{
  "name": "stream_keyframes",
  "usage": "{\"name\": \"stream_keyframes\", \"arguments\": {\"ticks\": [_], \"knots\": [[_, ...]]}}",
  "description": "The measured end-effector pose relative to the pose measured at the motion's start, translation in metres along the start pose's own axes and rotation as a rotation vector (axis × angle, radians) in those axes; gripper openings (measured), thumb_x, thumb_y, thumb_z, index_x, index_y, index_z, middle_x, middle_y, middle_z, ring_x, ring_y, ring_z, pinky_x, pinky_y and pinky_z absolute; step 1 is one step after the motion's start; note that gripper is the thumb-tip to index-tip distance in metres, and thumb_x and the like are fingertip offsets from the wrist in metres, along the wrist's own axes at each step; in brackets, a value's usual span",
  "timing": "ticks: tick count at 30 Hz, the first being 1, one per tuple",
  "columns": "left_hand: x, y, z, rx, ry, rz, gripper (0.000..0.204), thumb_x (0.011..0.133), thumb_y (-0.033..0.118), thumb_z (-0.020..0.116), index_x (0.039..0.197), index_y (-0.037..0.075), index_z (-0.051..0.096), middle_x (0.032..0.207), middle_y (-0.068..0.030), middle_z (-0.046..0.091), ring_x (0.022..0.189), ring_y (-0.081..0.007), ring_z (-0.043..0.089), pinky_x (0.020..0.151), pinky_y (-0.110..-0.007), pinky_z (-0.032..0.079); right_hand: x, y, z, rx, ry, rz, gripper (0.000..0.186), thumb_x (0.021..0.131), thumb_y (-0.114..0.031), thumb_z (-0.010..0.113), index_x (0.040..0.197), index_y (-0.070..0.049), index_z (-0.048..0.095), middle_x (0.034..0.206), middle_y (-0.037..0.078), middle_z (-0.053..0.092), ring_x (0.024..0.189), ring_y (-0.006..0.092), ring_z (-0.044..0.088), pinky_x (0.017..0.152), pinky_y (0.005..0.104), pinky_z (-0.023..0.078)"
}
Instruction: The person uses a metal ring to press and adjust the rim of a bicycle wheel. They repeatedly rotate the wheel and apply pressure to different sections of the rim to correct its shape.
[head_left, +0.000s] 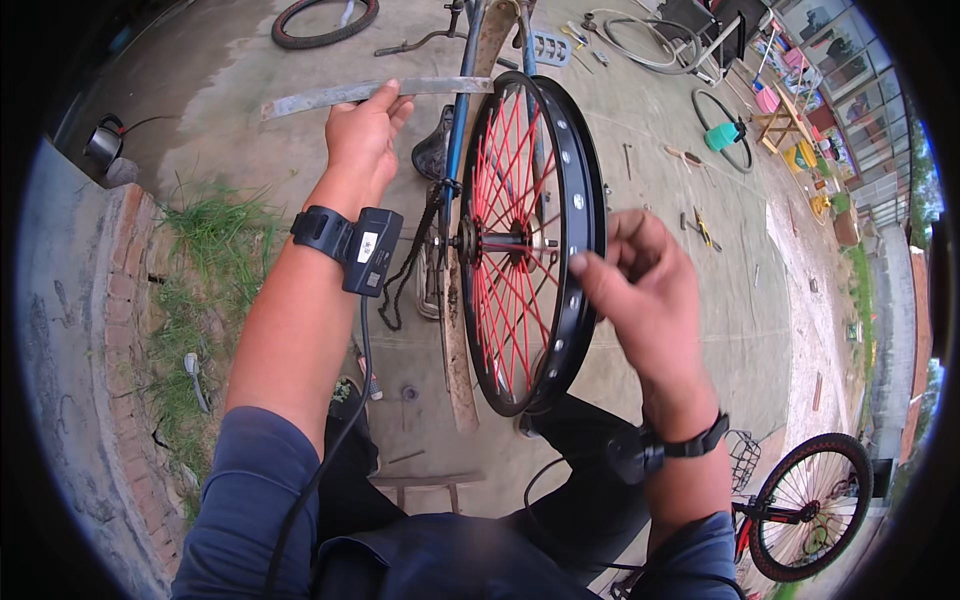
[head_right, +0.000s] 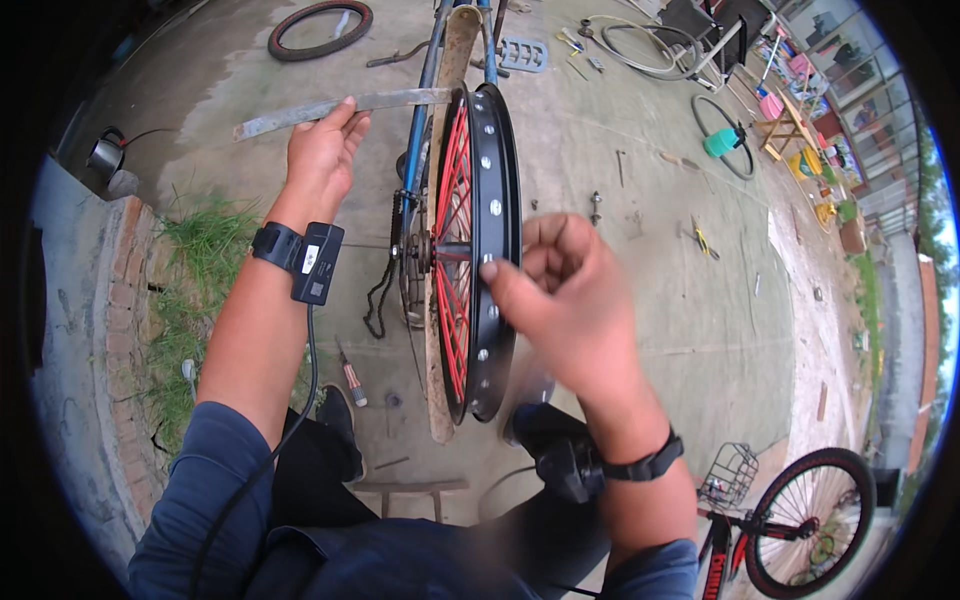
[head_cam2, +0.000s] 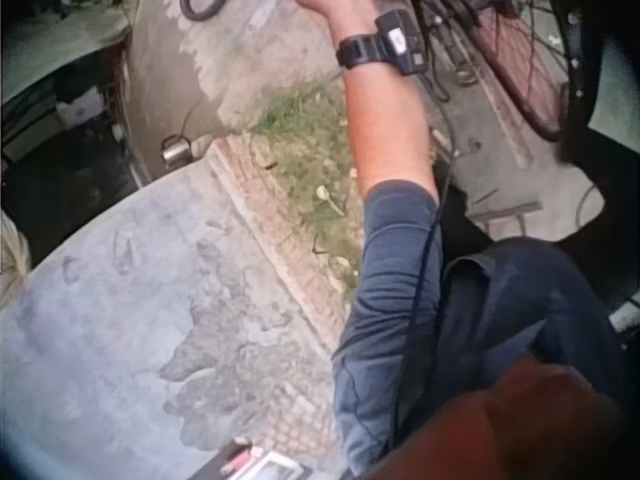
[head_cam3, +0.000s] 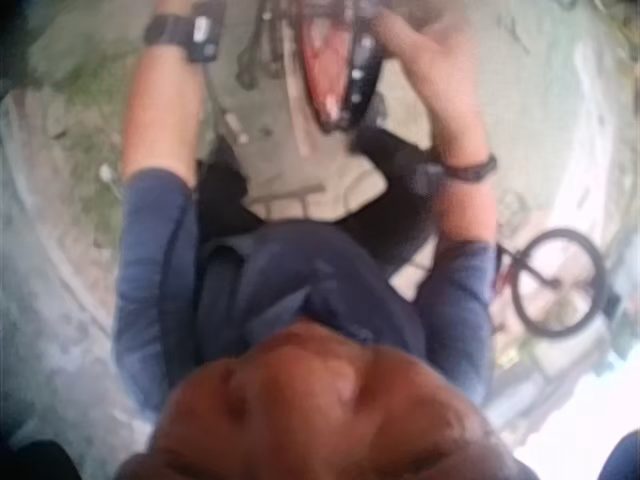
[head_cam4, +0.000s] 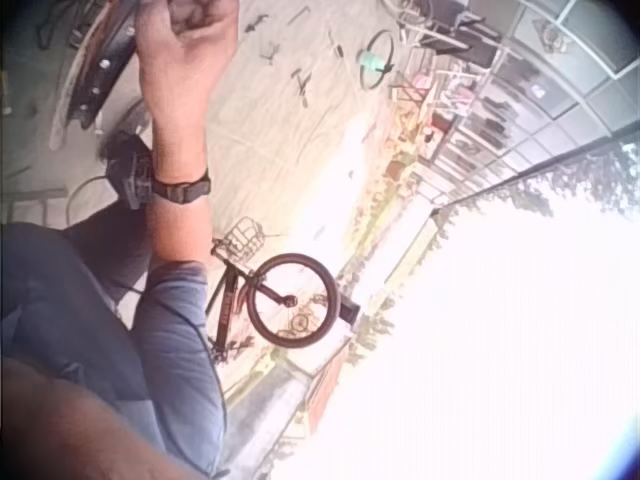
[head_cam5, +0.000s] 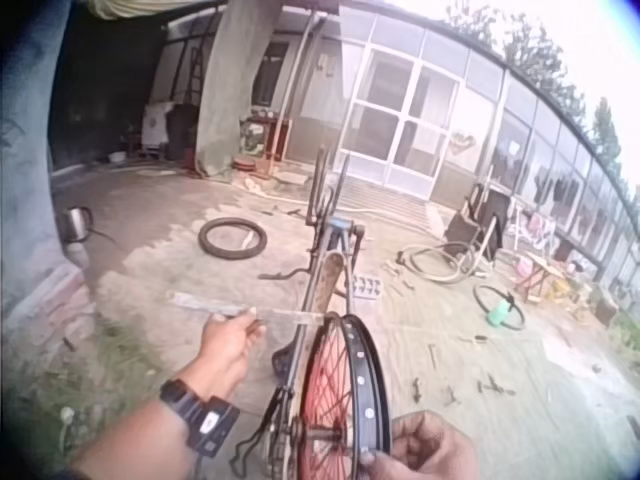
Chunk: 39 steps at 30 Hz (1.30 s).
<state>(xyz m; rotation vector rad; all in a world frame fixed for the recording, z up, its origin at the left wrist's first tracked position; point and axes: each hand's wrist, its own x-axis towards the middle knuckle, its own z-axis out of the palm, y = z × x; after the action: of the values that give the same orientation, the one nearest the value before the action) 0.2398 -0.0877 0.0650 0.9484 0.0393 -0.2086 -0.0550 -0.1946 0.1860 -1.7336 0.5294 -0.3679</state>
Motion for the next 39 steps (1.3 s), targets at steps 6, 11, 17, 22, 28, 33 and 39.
{"name": "stream_keyframes", "arguments": {"ticks": [6,11,17,22,28,33,39], "knots": [[0.0,-0.001,-0.001,-0.005,-0.011,-0.001,0.008,0.097,0.004,0.069,0.099,-0.003,0.065,0.097,-0.0111,0.071,0.087,-0.0213,0.072,0.081,-0.031,0.061,0.061,-0.019,-0.001,0.036,-0.089,0.022,0.025,0.089,-0.016,0.075,0.099,0.004,0.063,0.073,0.002,0.065,0.055,0.0073,0.057,0.049,0.0225,0.044],[0.0,-0.001,-0.001,0.007,-0.015,-0.016,0.009,0.097,0.005,0.069,0.096,-0.004,0.066,0.096,-0.0114,0.072,0.087,-0.0203,0.072,0.081,-0.03,0.061,0.109,-0.026,-0.004,-0.104,-0.158,0.115,0.024,0.09,-0.026,0.073,0.091,-0.003,0.066,0.07,0.003,0.062,0.054,0.0102,0.054,0.045,0.0269,0.037],[0.0,-0.003,0.003,0.001,-0.009,-0.008,0.007,0.097,0.005,0.068,0.099,-0.002,0.066,0.096,-0.0104,0.072,0.087,-0.0196,0.072,0.08,-0.03,0.061,0.142,-0.025,-0.007,-0.271,-0.145,0.161,0.037,0.089,-0.044,0.071,0.091,-0.007,0.066,0.07,0.002,0.06,0.057,0.0101,0.054,0.045,0.0288,0.031],[0.001,0.001,-0.002,0.009,-0.013,-0.018,0.008,0.097,0.005,0.068,0.099,-0.002,0.065,0.097,-0.0105,0.072,0.087,-0.0202,0.072,0.08,-0.03,0.061,0.095,-0.027,-0.018,-0.216,-0.156,0.112,0.048,0.09,-0.048,0.072,0.106,-0.002,0.068,0.084,0.0,0.064,0.066,0.0071,0.061,0.051,0.0218,0.038],[0.005,0.001,-0.004,0.008,-0.021,-0.047,0.009,0.098,0.005,0.068,0.1,-0.004,0.065,0.097,-0.0119,0.071,0.087,-0.021,0.072,0.08,-0.031,0.061,0.021,-0.022,-0.03,-0.094,-0.18,0.156,0.04,0.093,-0.033,0.077,0.115,-0.001,0.067,0.089,0.001,0.068,0.07,0.0069,0.062,0.06,0.0215,0.043],[0.008,0.002,-0.005,0.0,-0.036,-0.034,0.01,0.098,0.005,0.067,0.1,-0.005,0.065,0.097,-0.0126,0.071,0.088,-0.0214,0.072,0.081,-0.031,0.062,-0.015,-0.01,-0.031,-0.034,-0.273,0.202,0.024,0.094,-0.015,0.076,0.106,0.002,0.064,0.087,0.001,0.066,0.078,0.0087,0.061,0.069,0.0249,0.049],[0.008,0.001,-0.005,-0.016,-0.037,-0.039,0.01,0.098,0.005,0.068,0.099,-0.005,0.065,0.097,-0.0129,0.071,0.087,-0.0212,0.072,0.081,-0.03,0.062,-0.013,-0.009,-0.021,-0.035,-0.221,0.156,0.015,0.097,-0.012,0.072,0.097,0.0,0.064,0.085,0.0,0.065,0.077,0.0069,0.058,0.067,0.0235,0.047]]}}
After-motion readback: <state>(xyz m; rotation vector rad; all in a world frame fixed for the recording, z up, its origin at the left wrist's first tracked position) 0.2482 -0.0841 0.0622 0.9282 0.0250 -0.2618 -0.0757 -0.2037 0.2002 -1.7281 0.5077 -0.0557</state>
